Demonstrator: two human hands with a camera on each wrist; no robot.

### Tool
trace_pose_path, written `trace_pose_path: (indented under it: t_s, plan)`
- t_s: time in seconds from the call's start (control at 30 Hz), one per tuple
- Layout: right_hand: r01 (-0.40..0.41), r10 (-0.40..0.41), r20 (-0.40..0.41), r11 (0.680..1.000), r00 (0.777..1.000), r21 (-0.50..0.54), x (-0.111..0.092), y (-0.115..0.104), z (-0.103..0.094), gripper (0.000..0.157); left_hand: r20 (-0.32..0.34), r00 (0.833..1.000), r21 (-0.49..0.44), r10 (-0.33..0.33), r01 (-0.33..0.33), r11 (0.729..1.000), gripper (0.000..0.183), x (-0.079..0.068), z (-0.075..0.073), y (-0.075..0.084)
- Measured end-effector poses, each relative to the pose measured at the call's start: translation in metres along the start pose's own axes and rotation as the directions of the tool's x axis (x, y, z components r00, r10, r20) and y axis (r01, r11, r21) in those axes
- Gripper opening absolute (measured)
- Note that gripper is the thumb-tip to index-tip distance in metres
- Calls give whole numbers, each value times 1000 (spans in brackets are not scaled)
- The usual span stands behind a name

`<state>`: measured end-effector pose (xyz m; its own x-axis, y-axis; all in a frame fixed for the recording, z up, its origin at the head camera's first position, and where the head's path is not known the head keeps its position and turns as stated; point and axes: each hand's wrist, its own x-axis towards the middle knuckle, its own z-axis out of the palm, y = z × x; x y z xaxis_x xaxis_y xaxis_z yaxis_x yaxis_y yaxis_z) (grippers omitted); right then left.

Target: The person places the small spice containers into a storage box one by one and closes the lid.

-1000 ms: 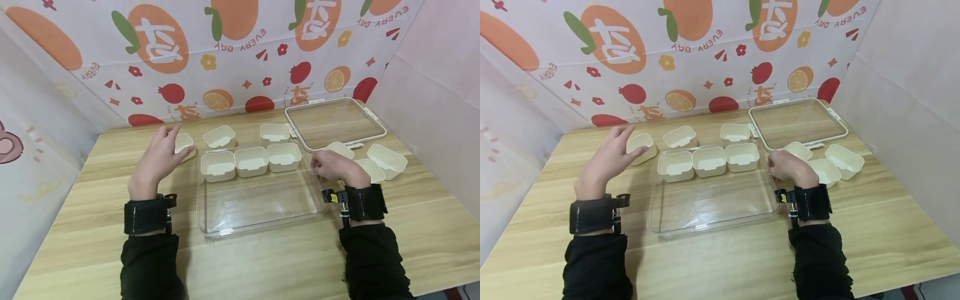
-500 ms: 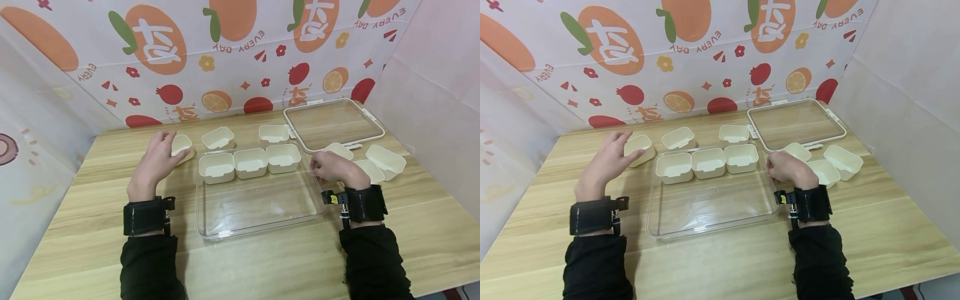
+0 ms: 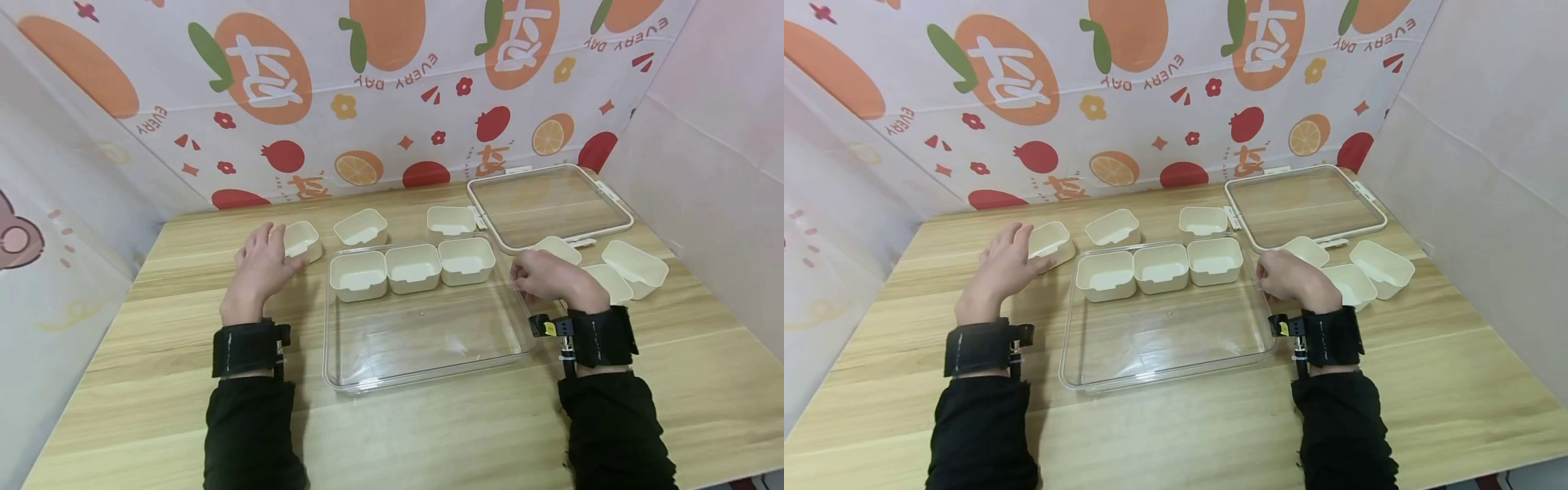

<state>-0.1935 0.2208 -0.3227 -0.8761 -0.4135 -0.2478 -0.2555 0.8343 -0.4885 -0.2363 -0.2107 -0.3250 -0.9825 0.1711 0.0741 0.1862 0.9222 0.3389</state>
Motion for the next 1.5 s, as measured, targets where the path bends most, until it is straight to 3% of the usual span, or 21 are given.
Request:
trace_pose_path:
  t_s: [0.47, 0.9, 1.23, 1.4, 1.5]
  plan:
    - [-17, 17, 7, 1000, 1000, -1, -2, -3, 0, 6, 125, 988, -6, -92, 93, 996, 86, 6, 6, -22]
    - [-26, 26, 17, 1000, 1000, 15, -2, -1, 4, 6, 86, 992, 12, -96, 95, 995, 80, 11, 13, -27]
    - [-30, 30, 18, 1000, 999, 8, -3, 1, 1, 6, 7, 994, 9, -108, 108, 994, 75, 15, 15, -25]
    - [-27, 27, 12, 1000, 1000, 5, -2, -1, 1, 5, 1, 995, -2, -102, 102, 995, 74, 14, 11, -23]
    - [-26, 26, 11, 1000, 1000, 1, -1, -1, 1, 5, 33, 995, -18, -96, 97, 995, 76, 11, 7, -23]
